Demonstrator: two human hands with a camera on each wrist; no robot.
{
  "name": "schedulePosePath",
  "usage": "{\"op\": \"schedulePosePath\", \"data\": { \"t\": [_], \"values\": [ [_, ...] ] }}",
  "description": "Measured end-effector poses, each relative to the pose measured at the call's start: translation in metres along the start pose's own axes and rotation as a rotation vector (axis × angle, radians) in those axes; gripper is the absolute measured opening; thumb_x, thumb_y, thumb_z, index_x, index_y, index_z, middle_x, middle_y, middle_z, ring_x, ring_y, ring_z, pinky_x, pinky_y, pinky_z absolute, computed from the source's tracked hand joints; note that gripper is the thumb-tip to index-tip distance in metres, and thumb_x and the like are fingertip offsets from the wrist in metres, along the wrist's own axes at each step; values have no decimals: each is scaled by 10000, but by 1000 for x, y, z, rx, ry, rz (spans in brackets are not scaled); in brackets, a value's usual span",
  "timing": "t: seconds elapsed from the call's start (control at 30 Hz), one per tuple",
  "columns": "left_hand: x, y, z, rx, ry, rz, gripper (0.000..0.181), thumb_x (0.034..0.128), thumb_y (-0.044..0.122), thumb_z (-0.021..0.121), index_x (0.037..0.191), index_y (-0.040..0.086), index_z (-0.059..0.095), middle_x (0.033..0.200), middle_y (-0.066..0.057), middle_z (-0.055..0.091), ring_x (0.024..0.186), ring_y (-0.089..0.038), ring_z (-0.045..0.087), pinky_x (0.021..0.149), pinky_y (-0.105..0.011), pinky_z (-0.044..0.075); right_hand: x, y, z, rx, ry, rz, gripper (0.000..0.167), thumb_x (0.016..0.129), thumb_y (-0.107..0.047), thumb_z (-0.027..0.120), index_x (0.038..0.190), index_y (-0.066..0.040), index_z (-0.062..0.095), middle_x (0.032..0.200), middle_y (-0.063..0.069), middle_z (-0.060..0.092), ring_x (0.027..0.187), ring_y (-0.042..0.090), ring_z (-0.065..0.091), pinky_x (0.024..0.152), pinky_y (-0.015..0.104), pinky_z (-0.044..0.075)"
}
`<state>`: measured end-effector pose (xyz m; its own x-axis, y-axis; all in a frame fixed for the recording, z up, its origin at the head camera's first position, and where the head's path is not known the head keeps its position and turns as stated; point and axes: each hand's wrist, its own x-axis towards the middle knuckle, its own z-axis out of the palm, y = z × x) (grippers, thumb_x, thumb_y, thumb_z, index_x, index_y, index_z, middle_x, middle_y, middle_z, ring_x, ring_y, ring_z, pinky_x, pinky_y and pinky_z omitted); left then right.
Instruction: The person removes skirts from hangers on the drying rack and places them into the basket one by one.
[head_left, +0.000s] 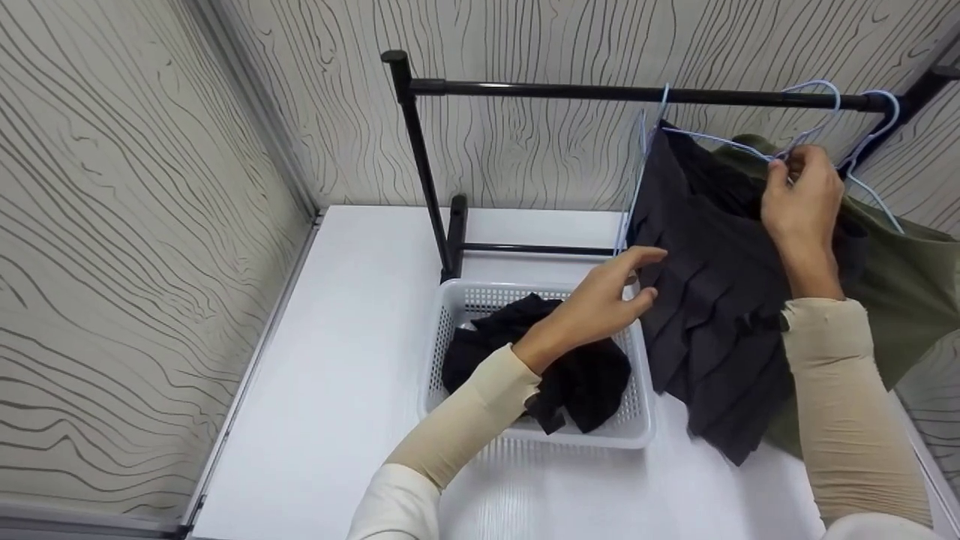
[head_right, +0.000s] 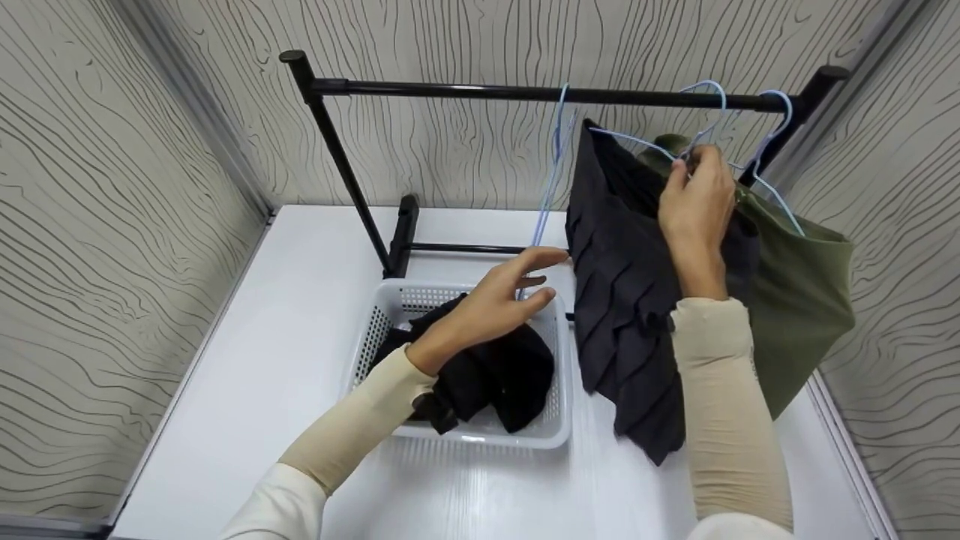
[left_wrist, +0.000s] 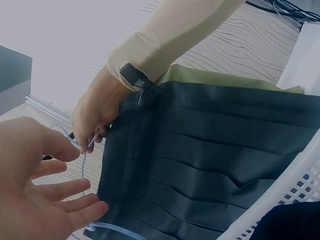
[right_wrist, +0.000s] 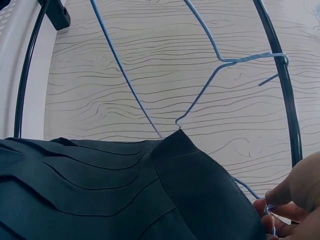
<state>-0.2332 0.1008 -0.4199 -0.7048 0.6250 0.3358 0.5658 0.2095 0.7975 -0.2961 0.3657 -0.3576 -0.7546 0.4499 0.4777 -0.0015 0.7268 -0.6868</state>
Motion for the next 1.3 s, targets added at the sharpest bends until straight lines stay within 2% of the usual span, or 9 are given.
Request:
{"op": "schedulePosePath", "data": {
  "t": [0.2, 0.33, 0.43, 0.53, 0.63, 0.7, 0.9, 1.17, 1.3],
  "values": [
    [0, -4, 1, 45, 9, -14, 525, 1064, 55, 600, 1571, 47, 464, 1600, -109, 529, 1469, -138, 511, 1149, -144, 413, -2, -3, -3, 5, 46, -10, 313, 1071, -156, 548, 1249, 81, 647, 1019, -63, 572, 1161, 364, 617, 1073, 483, 430],
    [1, -5, 1, 65, 25, -14, 539, 1057, 64, 608, 1576, 58, 464, 1576, -100, 549, 1389, -128, 550, 1142, -181, 440, -4, -4, -6, -2, 58, 2, 325, 1072, -197, 556, 1239, 61, 662, 984, -119, 545, 1110, 332, 599, 1043, 468, 434],
    [1, -5, 0, 74, 29, -18, 550, 1055, 69, 608, 1585, 68, 457, 1575, -91, 549, 1343, -120, 558, 1136, -184, 439, -6, -6, -10, -7, 83, 14, 302, 1061, -247, 577, 1191, 4, 685, 952, -166, 546, 1080, 310, 608, 1015, 457, 442],
    [2, -5, 0, 77, 33, -16, 556, 1053, 65, 608, 1587, 61, 453, 1588, -95, 537, 1324, -134, 562, 1132, -180, 429, -9, -9, -15, -11, 119, 16, 235, 1046, -302, 606, 1110, -100, 707, 921, -219, 548, 941, 127, 603, 938, 367, 444],
    [3, -6, 0, 81, 38, -18, 560, 1053, 64, 605, 1590, 62, 448, 1609, -93, 517, 1368, -142, 546, 1133, -178, 419, -12, -12, -21, -16, 147, 16, 140, 1033, -353, 628, 999, -230, 685, 896, -251, 544, 811, -75, 469, 834, 246, 382],
    [2, -6, -1, 81, 44, -24, 570, 1051, 65, 602, 1597, 63, 437, 1629, -89, 498, 1453, -131, 502, 1166, -181, 400, -14, -14, -25, -15, 163, 10, 121, 1028, -366, 634, 952, -275, 659, 870, -276, 524, 766, -138, 402, 792, 199, 328],
    [2, -8, -2, 50, 75, -31, 616, 1055, 46, 596, 1625, 36, 361, 1653, -121, 463, 1541, -148, 428, 1240, -194, 328, -20, -20, -37, -3, 212, -7, 127, 1018, -369, 647, 916, -294, 636, 799, -335, 437, 736, -146, 398, 776, 170, 295],
    [4, -12, -6, 27, 133, -52, 653, 1049, 48, 612, 1635, 28, 325, 1641, -150, 457, 1463, -164, 501, 1160, -203, 432, -26, -25, -51, -20, 282, -25, 161, 1032, -359, 628, 872, -347, 612, 780, -367, 403, 704, -155, 360, 782, 162, 282],
    [5, -13, -7, 9, 156, -69, 676, 1046, 48, 613, 1647, 39, 305, 1651, -136, 444, 1476, -171, 493, 1156, -189, 422, -28, -25, -57, -18, 305, -45, 202, 1053, -354, 615, 855, -374, 578, 779, -379, 386, 663, -153, 338, 763, 152, 266]
  ]
}}
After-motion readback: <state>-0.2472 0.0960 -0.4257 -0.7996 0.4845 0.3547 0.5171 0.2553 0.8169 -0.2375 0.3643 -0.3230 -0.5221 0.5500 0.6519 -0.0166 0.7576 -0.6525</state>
